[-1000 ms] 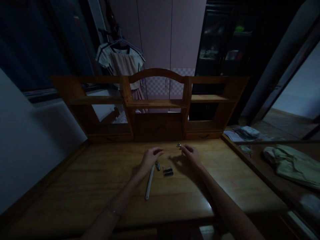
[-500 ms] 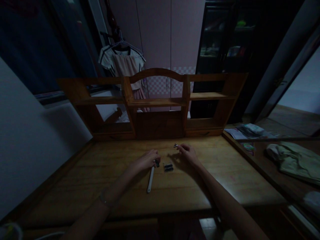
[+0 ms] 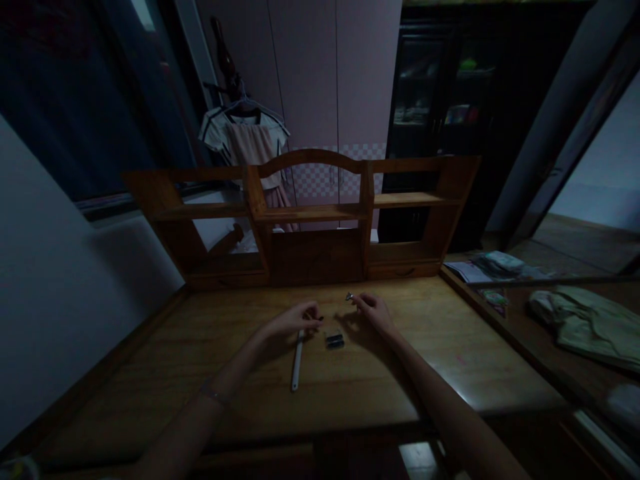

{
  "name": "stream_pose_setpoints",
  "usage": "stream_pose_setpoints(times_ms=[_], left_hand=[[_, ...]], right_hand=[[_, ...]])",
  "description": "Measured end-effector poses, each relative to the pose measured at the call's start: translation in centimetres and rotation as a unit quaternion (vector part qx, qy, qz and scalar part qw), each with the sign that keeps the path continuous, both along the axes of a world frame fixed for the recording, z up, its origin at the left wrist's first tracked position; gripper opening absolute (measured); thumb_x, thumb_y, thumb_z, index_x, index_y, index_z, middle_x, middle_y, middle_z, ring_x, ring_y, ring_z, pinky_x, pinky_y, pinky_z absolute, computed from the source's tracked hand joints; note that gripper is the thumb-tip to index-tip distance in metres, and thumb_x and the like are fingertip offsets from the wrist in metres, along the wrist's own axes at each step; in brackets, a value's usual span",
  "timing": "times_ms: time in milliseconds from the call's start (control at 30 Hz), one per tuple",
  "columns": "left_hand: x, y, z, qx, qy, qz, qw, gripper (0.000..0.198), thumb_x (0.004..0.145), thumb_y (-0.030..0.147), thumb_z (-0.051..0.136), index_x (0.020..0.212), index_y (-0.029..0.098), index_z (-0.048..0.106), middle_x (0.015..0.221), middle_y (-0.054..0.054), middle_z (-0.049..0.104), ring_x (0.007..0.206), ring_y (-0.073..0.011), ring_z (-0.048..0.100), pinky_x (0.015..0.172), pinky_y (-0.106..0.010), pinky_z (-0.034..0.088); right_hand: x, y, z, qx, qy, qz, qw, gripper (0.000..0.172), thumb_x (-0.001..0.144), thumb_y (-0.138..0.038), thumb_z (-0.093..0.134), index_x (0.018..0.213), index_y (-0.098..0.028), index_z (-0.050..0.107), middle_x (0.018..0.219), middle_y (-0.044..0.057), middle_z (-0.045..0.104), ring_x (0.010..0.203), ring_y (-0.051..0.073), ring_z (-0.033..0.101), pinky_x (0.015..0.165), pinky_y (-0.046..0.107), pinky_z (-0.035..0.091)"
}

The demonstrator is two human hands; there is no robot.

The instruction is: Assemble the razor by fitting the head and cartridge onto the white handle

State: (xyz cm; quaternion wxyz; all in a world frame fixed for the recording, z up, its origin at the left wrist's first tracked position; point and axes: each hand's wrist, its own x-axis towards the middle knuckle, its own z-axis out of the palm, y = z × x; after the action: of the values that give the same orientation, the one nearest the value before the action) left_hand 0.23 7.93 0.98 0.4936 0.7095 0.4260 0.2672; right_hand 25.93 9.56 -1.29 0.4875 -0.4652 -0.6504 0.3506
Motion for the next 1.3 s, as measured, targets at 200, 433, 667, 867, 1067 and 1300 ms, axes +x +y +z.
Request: stream_pose_setpoints(times_ms=[200, 433, 667, 867, 1067, 1300], left_hand=[[0.6, -1.3, 1.4, -0.083, -0.080, 0.067, 0.991, 0.031, 0.064, 0.036, 0.076, 0.082, 0.016, 0.059, 0.073, -0.002, 0.061, 0.062, -0.0131, 0.061, 0.057, -0.025, 0.048], [1.9, -0.8, 0.2, -0.077, -0.101, 0.087, 0.988, 0.028, 0.061, 0.033, 0.077, 0.078, 0.013, 0.068, 0.075, -0.010, 0.067, 0.059, -0.0172, 0.062, 0.058, -0.030, 0.050], [3.9, 0.4, -1.4, 0.117, -0.060, 0.137, 0.982, 0.013, 0.064, 0.025, 0.070, 0.073, 0.016, 0.071, 0.075, -0.007, 0.068, 0.074, -0.0210, 0.063, 0.074, -0.033, 0.049], [5.4, -1.4, -2.2, 0.231, 0.041, 0.117, 0.965, 0.013, 0.074, 0.018, 0.059, 0.080, 0.020, 0.071, 0.083, -0.004, 0.069, 0.080, -0.0197, 0.062, 0.077, -0.031, 0.046], [5.5, -2.1, -2.0, 0.223, 0.043, 0.052, 0.973, 0.013, 0.076, 0.020, 0.060, 0.082, 0.021, 0.072, 0.085, -0.003, 0.069, 0.083, -0.0188, 0.062, 0.078, -0.029, 0.045], [4.9, -1.6, -1.6, 0.208, 0.025, 0.076, 0.975, 0.013, 0.077, 0.023, 0.061, 0.084, 0.020, 0.071, 0.086, -0.004, 0.069, 0.082, -0.0184, 0.063, 0.077, -0.028, 0.046]], right_hand=[[0.1, 0.0, 0.0, 0.001, -0.009, 0.006, 1.000, 0.044, 0.081, -0.056, 0.051, 0.079, -0.016, 0.068, 0.063, 0.001, 0.058, 0.063, 0.016, 0.055, 0.056, 0.024, 0.039], [0.1, 0.1, -0.2, -0.002, -0.004, -0.006, 1.000, 0.042, 0.080, -0.057, 0.051, 0.077, -0.018, 0.067, 0.064, 0.002, 0.058, 0.064, 0.017, 0.056, 0.057, 0.025, 0.040], [0.1, 0.1, 0.0, 0.002, -0.011, -0.005, 1.000, 0.044, 0.080, -0.056, 0.051, 0.078, -0.016, 0.067, 0.066, 0.002, 0.061, 0.066, 0.017, 0.057, 0.060, 0.025, 0.042], [0.2, 0.0, 0.2, 0.017, -0.028, -0.010, 0.999, 0.042, 0.081, -0.054, 0.051, 0.078, -0.015, 0.067, 0.067, 0.002, 0.061, 0.067, 0.017, 0.057, 0.061, 0.025, 0.041], [0.3, 0.2, -0.1, 0.017, -0.024, -0.008, 1.000, 0.042, 0.082, -0.053, 0.050, 0.078, -0.015, 0.067, 0.066, 0.002, 0.061, 0.067, 0.017, 0.057, 0.061, 0.025, 0.041], [0.3, 0.4, -0.1, 0.016, -0.018, -0.002, 1.000, 0.042, 0.082, -0.053, 0.051, 0.077, -0.015, 0.068, 0.068, 0.003, 0.063, 0.068, 0.017, 0.058, 0.062, 0.026, 0.041]])
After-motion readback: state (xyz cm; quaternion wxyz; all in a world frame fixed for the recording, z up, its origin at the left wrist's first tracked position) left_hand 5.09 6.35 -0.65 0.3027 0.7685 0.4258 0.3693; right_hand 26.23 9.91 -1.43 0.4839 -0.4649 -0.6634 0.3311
